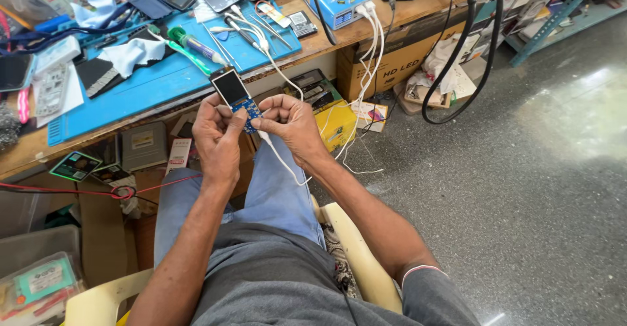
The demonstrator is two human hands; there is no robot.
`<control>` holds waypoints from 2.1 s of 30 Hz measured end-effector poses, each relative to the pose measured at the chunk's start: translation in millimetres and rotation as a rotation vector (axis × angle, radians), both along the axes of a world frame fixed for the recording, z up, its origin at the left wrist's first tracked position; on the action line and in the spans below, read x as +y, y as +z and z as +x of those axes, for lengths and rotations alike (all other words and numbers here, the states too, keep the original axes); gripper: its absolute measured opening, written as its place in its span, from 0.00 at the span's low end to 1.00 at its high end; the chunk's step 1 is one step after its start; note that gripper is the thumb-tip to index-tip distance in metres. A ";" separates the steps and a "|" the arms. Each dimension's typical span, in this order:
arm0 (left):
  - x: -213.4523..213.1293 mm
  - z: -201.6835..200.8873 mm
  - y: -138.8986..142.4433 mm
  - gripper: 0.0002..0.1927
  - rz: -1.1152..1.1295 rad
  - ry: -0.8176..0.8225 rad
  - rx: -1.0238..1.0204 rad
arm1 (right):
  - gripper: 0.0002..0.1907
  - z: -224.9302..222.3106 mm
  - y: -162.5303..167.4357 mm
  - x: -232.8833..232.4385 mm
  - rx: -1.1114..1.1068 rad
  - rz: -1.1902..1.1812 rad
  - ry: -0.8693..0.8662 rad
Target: The person tests a disassembled mobile phone motherboard with a multimeter, then installs a battery and checks the display. The person uses a multimeter to probe the board and a screwdriver to secure the battery.
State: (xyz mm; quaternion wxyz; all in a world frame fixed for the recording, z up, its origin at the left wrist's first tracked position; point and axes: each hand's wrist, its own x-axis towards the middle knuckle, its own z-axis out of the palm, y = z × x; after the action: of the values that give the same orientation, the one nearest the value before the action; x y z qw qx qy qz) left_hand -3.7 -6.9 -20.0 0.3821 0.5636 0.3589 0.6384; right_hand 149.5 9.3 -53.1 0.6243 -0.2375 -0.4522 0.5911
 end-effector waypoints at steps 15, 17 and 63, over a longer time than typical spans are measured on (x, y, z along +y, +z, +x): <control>0.3 0.2 -2.4 0.15 -0.003 0.008 0.000 | 0.18 0.2 1.9 0.9 -0.001 0.015 -0.009; 2.2 -1.7 -5.4 0.15 0.014 0.017 -0.010 | 0.18 -1.0 4.8 -1.3 -0.011 0.020 -0.015; 23.6 -13.9 5.0 0.17 0.021 -0.143 -0.505 | 0.11 -14.5 29.6 -39.4 -0.476 0.250 -0.261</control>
State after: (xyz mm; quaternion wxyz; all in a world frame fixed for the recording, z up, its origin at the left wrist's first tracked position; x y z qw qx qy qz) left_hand -17.6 16.7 -15.0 0.4978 0.4142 0.2049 0.7339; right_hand 135.0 -30.1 -23.5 0.5957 -0.3470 -0.6208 0.3733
